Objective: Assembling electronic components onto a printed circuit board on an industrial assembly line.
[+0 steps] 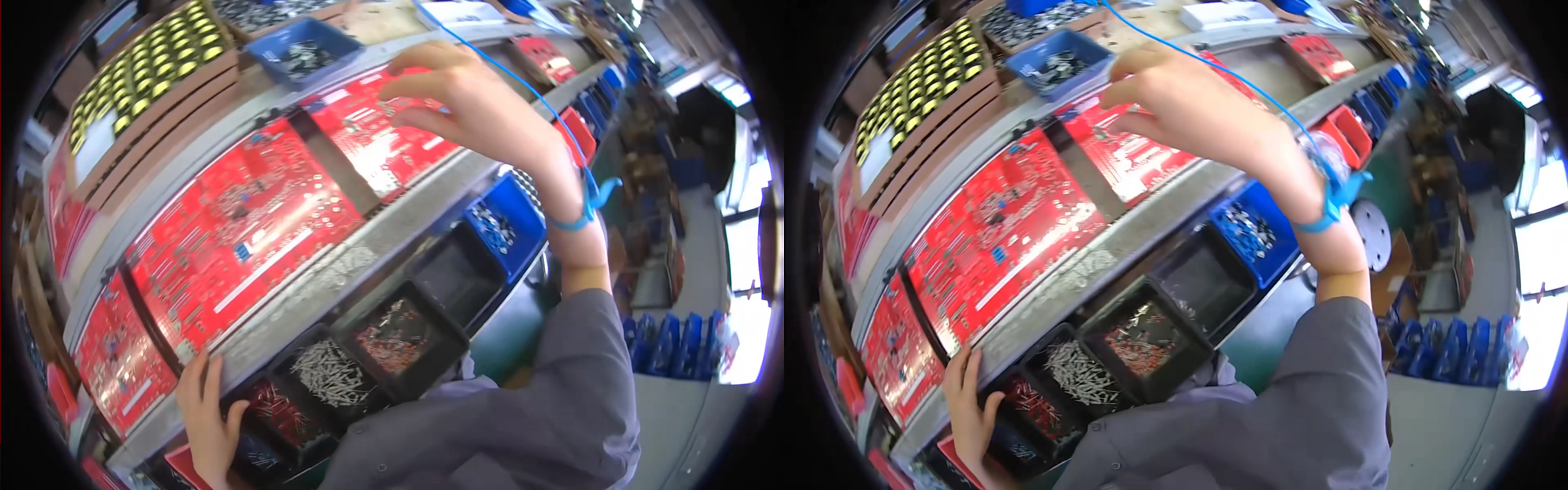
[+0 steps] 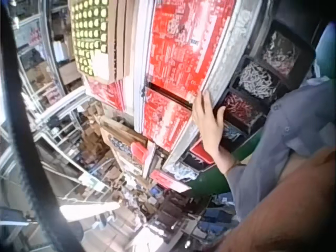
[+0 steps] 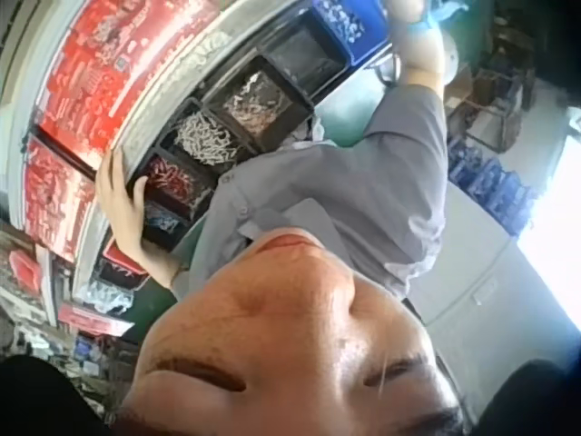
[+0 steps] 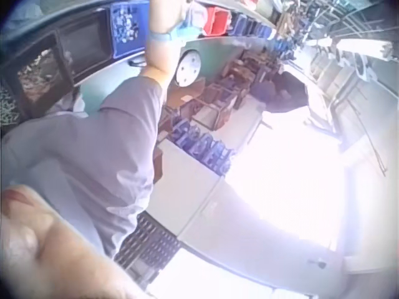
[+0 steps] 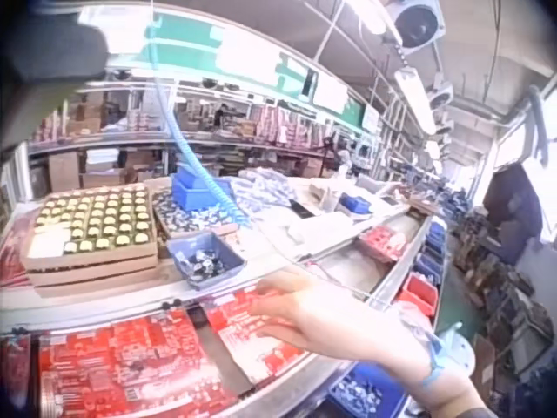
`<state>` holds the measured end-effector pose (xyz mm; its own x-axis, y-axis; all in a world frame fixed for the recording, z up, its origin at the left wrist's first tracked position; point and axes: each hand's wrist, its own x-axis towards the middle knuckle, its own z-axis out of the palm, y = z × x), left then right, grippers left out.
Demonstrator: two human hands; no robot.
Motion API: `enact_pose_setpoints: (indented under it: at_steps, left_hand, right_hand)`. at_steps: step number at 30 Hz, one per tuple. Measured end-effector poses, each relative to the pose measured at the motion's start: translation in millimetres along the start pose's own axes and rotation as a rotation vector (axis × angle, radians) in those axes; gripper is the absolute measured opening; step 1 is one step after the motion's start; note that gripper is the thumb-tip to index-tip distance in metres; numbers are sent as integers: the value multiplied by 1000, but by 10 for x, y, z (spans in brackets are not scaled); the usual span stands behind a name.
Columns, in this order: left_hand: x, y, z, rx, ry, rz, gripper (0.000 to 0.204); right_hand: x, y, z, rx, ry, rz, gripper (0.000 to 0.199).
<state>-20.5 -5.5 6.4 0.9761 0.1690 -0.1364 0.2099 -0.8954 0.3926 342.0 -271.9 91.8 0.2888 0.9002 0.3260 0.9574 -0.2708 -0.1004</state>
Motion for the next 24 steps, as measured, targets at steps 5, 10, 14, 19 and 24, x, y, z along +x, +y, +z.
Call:
enact_pose_setpoints:
  at_steps: [5,10,14,19,24]
  left_hand:
    - [63,99,-68,-30,-90,-15,69]
    - [43,15,-60,-2,-109,-7,67]
    - [39,11,-51,-2,-110,-3,65]
    - [42,42,-43,-9,-101,-8,64]
    - [61,51,-36,-15,-97,-2,63]
  right_hand:
    - [-1119,-171,-472,32,85,389,21]
    - [-1862,-395,-256,119,122,912,16]
    - [-2273,-532,-18,141,192,1025,15]
    - [-2535,-478,117,229,92,1158,16]
    - [-2423,-493,156,279,170,1092,14]
